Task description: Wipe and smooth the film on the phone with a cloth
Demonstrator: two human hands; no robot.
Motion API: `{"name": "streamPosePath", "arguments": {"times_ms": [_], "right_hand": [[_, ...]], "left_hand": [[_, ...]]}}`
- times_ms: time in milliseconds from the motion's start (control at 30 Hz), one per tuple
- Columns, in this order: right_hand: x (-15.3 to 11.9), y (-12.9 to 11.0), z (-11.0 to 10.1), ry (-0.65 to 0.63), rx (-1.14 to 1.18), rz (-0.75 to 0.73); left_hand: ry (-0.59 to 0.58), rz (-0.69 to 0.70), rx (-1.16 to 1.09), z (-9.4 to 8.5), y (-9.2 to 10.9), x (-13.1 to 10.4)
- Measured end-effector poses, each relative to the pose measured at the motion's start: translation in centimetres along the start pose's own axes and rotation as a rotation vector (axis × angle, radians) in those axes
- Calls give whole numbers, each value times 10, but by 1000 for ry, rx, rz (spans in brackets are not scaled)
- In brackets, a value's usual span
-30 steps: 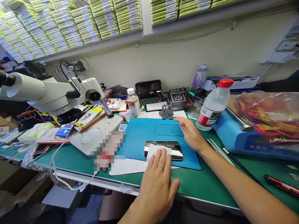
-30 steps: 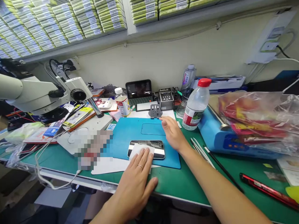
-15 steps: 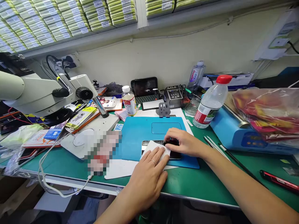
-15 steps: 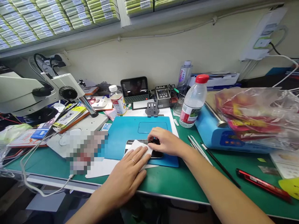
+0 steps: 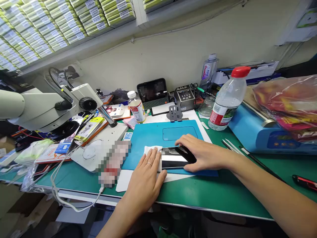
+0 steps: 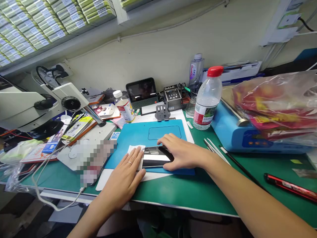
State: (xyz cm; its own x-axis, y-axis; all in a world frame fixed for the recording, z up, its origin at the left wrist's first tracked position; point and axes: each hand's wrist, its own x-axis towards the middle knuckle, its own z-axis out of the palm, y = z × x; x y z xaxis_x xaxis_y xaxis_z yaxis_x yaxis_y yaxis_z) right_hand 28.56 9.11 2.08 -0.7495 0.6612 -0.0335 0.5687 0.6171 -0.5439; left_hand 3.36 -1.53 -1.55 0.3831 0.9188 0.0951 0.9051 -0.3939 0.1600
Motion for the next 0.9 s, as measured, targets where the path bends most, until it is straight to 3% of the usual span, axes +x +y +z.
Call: {"name": "streamPosePath", "arguments": {"times_ms": [300,467,733,900], "right_hand": [[8,4,16,172,25,-42],[13,12,18,134,76,-44],[18,20,15,215,229,-78],[17,18,16,219,241,-76]], "left_hand": [[-12,0,5,-6,-26,-18],[-43,100,-29,-4,-18,-18],[-46,287,-97,-4,5,13],[-52,328,-76,-6,5,16]]}}
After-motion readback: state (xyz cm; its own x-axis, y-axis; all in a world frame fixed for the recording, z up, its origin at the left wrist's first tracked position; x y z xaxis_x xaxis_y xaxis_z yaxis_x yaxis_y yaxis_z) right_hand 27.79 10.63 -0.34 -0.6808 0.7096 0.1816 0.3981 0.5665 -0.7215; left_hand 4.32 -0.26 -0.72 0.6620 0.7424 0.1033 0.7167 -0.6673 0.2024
